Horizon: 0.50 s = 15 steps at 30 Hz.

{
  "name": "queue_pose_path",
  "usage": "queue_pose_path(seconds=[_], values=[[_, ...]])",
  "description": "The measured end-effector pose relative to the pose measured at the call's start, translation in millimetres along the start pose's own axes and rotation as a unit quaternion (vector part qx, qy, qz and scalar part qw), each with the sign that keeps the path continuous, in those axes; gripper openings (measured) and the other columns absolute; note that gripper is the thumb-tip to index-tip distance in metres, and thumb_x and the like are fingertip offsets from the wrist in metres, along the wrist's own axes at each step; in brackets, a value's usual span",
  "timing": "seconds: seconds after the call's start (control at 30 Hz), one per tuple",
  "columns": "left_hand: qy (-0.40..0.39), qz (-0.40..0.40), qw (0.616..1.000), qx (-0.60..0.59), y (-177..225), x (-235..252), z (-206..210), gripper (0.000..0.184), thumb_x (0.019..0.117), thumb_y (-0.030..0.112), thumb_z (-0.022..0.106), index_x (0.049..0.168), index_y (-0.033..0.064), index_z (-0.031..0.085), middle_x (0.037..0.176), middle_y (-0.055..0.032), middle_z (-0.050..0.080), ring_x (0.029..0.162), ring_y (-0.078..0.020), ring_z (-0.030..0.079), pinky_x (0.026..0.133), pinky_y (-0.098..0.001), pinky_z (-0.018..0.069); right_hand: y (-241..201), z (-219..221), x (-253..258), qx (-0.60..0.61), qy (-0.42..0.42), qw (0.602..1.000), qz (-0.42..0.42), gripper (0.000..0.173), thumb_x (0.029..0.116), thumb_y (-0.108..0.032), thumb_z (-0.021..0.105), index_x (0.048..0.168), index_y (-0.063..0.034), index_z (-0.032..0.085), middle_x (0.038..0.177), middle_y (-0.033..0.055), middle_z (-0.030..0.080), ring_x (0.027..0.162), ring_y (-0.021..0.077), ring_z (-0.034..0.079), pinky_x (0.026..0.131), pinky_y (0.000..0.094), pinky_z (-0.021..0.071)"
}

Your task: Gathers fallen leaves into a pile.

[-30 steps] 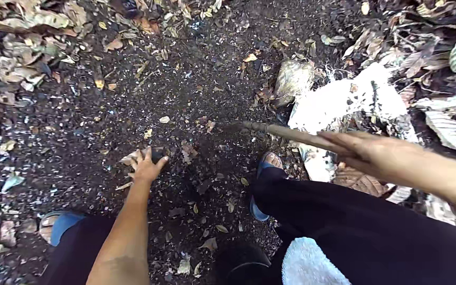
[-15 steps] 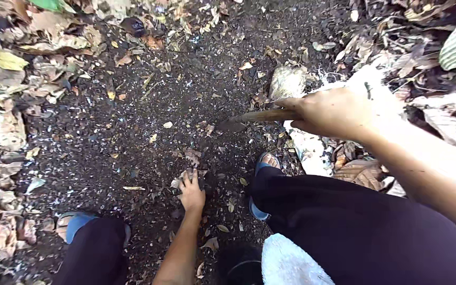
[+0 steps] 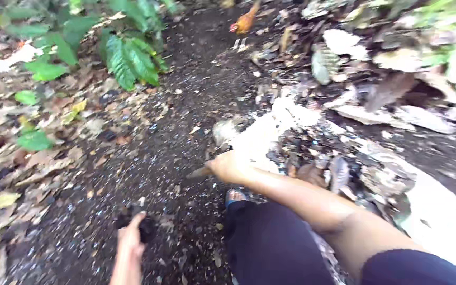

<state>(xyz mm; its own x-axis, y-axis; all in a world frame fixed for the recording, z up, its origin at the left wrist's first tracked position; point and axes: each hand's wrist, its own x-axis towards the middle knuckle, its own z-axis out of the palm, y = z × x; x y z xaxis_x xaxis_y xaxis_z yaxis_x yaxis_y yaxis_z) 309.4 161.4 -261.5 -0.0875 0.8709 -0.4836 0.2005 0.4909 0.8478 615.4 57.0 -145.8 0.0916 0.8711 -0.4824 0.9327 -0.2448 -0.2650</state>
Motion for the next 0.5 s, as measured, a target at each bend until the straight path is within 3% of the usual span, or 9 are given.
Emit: queue_pose_path(seconds=[0.17,0.27,0.3,0.33,0.37,0.4,0.43,0.47,0.5], values=[[-0.151,0.175,0.972,0.044,149,-88,103,0.043,0.0954,0.022,0.067,0.131,0.004,0.053,0.097,-0.0044,0.068,0.079,-0.0127,0.069,0.071,-0.0356,0.061,-4,4,-16,0.038,0.02,0.999,-0.004,0.025,0.1009,-0.007,0.057,0.121,0.0036,0.066,0.12,0.028,0.066,0.112,0.0477,0.064,0.086,0.0677,0.0503],[-0.273,0.236,0.932,0.046,200,-168,176,0.033,0.0953,0.018,0.069,0.124,0.0066,0.058,0.094,-0.0038,0.069,0.077,-0.0127,0.069,0.069,-0.034,0.0602,-10,6,-19,0.077,0.032,0.996,0.011,0.023,0.1018,-0.008,0.056,0.116,0.0057,0.068,0.119,0.0277,0.067,0.111,0.0471,0.064,0.086,0.067,0.051],[-0.334,0.249,0.908,0.043,206,-196,200,0.035,0.0953,0.019,0.07,0.127,0.0097,0.058,0.096,-0.0038,0.07,0.079,-0.0135,0.07,0.07,-0.0349,0.0608,-12,5,-20,0.095,0.038,0.995,0.016,0.024,0.1029,-0.011,0.056,0.115,0.0067,0.068,0.119,0.0278,0.067,0.111,0.0468,0.064,0.087,0.0669,0.0512],[-0.402,0.259,0.877,0.052,208,-222,221,0.045,0.0951,0.022,0.071,0.136,0.0141,0.054,0.106,-0.0047,0.07,0.086,-0.0159,0.07,0.074,-0.0383,0.0616,-14,4,-22,0.114,0.051,0.992,0.016,0.026,0.1034,-0.014,0.057,0.114,0.0077,0.068,0.119,0.0276,0.067,0.112,0.0459,0.065,0.089,0.0662,0.0513],[-0.462,0.264,0.843,0.078,208,-245,238,0.065,0.0949,0.028,0.072,0.151,0.0217,0.04,0.124,-0.0057,0.066,0.101,-0.0203,0.07,0.082,-0.0443,0.0618,-15,0,-31,0.134,0.064,0.989,0.01,0.028,0.1035,-0.014,0.056,0.116,0.0085,0.067,0.122,0.0273,0.067,0.115,0.0447,0.064,0.093,0.0649,0.0505],[-0.5,0.264,0.816,0.118,207,-263,252,0.088,0.0932,0.036,0.074,0.162,0.0307,0.019,0.145,-0.0073,0.054,0.12,-0.0273,0.063,0.088,-0.0542,0.0584,-16,-9,-47,0.143,0.055,0.988,0.001,0.03,0.105,-0.012,0.053,0.123,0.0098,0.064,0.129,0.0276,0.064,0.121,0.0436,0.061,0.098,0.0627,0.0485],[-0.514,0.263,0.803,0.15,207,-275,261,0.106,0.0894,0.044,0.076,0.165,0.0342,0.003,0.162,-0.0104,0.036,0.137,-0.0365,0.049,0.095,-0.0665,0.0502,-18,-20,-64,0.141,0.035,0.989,-0.005,0.035,0.1068,-0.012,0.048,0.131,0.0099,0.059,0.137,0.027,0.06,0.128,0.0418,0.058,0.102,0.0603,0.0465],[-0.508,0.272,0.798,0.175,206,-280,267,0.115,0.0858,0.049,0.078,0.166,0.0338,-0.003,0.169,-0.0118,0.021,0.146,-0.0418,0.037,0.098,-0.0727,0.0437,-19,-23,-68,0.138,0.024,0.99,-0.007,0.036,0.1067,-0.011,0.047,0.134,0.01,0.057,0.14,0.0267,0.058,0.13,0.0411,0.057,0.102,0.0594,0.0462],[-0.485,0.293,0.801,0.192,206,-276,268,0.116,0.0836,0.052,0.079,0.166,0.0318,0.001,0.17,-0.0126,0.017,0.147,-0.0434,0.034,0.099,-0.0733,0.0428,-21,-18,-59,0.133,0.031,0.991,-0.006,0.033,0.1051,-0.009,0.05,0.131,0.0099,0.06,0.137,0.0267,0.06,0.127,0.0417,0.059,0.1,0.0604,0.0478]])
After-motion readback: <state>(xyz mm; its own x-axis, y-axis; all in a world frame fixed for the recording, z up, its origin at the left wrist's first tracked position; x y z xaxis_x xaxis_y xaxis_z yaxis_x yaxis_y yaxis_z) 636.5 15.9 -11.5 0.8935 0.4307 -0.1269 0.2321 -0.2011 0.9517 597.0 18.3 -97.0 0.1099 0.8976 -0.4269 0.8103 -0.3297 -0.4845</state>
